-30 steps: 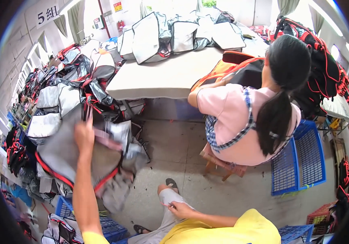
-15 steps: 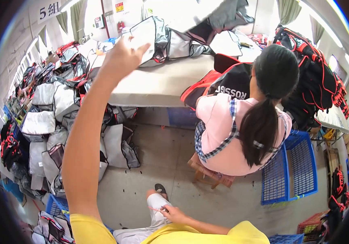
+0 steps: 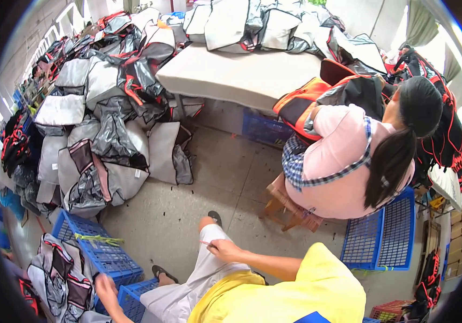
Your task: Sort and organize various bags by placing them into blue crates or stacking them.
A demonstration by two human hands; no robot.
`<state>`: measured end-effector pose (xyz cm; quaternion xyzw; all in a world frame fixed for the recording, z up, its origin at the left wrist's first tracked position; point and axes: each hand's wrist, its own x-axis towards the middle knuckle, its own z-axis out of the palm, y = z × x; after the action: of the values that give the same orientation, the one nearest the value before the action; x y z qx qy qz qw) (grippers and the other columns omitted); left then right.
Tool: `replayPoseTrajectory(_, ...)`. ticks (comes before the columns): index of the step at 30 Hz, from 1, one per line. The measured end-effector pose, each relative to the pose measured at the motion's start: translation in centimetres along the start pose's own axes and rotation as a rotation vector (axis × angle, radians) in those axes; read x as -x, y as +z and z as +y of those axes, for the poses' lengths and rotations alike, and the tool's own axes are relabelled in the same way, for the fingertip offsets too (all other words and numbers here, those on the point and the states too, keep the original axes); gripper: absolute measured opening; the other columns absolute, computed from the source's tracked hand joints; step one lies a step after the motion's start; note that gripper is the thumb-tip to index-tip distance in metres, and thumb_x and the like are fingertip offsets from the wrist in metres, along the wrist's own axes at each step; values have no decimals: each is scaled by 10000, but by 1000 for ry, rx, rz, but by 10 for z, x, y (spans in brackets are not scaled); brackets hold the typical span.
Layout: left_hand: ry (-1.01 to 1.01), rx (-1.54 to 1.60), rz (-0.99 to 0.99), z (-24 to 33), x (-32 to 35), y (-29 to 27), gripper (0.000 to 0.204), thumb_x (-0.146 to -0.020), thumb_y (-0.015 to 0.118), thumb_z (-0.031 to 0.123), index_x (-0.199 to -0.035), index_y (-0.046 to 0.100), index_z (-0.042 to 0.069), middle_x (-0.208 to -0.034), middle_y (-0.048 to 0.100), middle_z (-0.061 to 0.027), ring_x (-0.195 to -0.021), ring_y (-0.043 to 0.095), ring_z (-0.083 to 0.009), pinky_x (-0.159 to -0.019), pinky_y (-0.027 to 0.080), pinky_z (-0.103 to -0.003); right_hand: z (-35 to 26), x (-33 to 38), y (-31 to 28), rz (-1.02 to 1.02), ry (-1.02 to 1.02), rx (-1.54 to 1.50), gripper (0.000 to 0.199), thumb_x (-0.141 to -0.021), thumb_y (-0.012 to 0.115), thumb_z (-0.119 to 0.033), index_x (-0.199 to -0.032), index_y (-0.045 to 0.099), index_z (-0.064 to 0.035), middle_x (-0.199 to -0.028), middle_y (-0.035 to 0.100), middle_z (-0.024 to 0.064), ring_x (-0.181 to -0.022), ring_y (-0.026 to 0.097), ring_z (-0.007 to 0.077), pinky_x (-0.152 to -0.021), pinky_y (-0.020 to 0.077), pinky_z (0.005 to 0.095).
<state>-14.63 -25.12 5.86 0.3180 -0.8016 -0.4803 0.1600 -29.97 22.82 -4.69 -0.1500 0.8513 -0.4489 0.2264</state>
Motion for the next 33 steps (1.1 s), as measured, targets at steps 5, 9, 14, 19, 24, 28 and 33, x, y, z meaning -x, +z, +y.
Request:
replayPoseTrajectory(5,-894,506,273,-132,204,-43,517,-981,661,443,-1347,608,82,-1174,701,-105,-975,655,-242,-818,546,-383,-50,-34,41,-136,-119,-42,266,-1007,617,-292,-1150,692,-81,-1011,724,187,-931,698,380,-818,542,443)
replayPoseTrajectory(9,-801,593,464,-215,331,-34,269,-983,664,383,-1021,590,127,-821,580,-16,-688,578,-130,-557,440,-272,-80,-52,96,-56,-213,134,253,-933,568,-41,-1139,711,-72,-969,745,153,-903,724,276,-839,567,384)
replayPoseTrajectory(14,-807,270,476,-206,266,-44,333,-1017,620,355,-967,665,29,-785,658,-23,-668,605,-117,-587,466,-293,-36,-86,136,37,-359,200,394,-1079,465,-278,-990,639,63,-818,702,257,-740,698,359,-685,524,469)
replayPoseTrajectory(19,-675,-96,543,-252,209,-104,378,-1018,593,386,-1037,691,21,-941,735,-156,-868,699,-295,-750,528,-406,23,-82,182,-220,-287,524,374,-1093,430,-294,-1152,631,16,-768,661,220,-676,620,362,-646,483,479)
replayPoseTrajectory(24,-596,-64,581,-285,113,-165,355,-998,610,349,-998,696,4,-915,747,-178,-791,716,-364,-701,532,-454,-20,-97,166,-304,-257,418,410,-1088,450,-344,-1158,631,17,-791,698,173,-621,618,281,-618,488,440)
replayPoseTrajectory(28,-673,342,654,-306,13,-226,337,-1008,567,331,-1043,688,18,-895,732,-74,-754,697,-146,-625,535,-321,-18,-109,154,-331,-287,1038,482,-1023,527,-475,-1196,694,-58,-1079,741,236,-949,715,384,-835,549,508)
replayPoseTrajectory(33,-655,527,793,-309,-44,-243,279,-1003,602,314,-1049,685,52,-826,737,-75,-668,698,-168,-526,513,-323,31,-118,167,-451,-229,1043,521,-1071,419,-445,-1094,695,-3,-976,758,173,-882,702,400,-803,542,488)
